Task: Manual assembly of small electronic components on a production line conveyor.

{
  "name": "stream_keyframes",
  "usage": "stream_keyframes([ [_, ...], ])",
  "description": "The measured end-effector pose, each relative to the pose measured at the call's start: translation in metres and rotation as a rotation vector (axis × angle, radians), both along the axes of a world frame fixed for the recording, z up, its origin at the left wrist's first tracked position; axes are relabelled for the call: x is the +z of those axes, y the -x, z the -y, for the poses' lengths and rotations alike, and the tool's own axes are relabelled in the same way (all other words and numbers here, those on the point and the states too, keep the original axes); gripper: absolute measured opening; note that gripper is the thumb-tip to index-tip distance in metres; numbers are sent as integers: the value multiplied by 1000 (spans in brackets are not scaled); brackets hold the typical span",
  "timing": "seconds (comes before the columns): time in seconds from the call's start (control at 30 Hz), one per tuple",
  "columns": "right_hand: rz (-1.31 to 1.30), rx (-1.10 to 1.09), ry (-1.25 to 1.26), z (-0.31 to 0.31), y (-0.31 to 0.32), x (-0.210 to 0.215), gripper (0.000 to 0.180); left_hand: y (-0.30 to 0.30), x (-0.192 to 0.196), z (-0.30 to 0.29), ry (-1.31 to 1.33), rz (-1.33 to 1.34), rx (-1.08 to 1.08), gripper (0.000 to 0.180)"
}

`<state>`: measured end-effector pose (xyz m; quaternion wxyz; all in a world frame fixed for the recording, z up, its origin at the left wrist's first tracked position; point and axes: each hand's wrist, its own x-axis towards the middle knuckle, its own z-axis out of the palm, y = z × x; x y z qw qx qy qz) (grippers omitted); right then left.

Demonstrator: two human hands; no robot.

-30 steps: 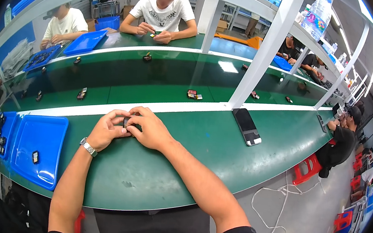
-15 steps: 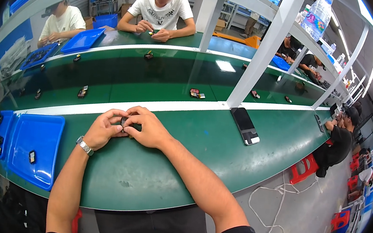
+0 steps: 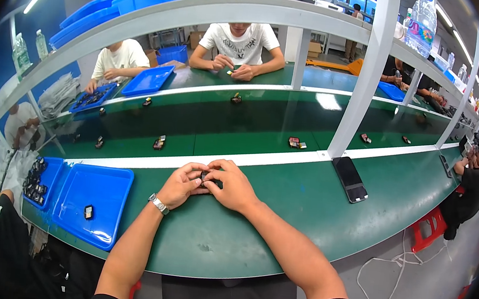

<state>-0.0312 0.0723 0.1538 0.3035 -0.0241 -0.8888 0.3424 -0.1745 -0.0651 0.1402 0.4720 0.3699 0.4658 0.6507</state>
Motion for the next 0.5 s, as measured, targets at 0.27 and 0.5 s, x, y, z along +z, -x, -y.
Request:
stream_keyframes([
  [0.27,6,62,39,-1,1,-3,13,-3,0,-1,20,-42,71,32],
  [0.5,-20,-42,10,1,2,-6,13,-2,-1,-2,-26,-3,54,31],
])
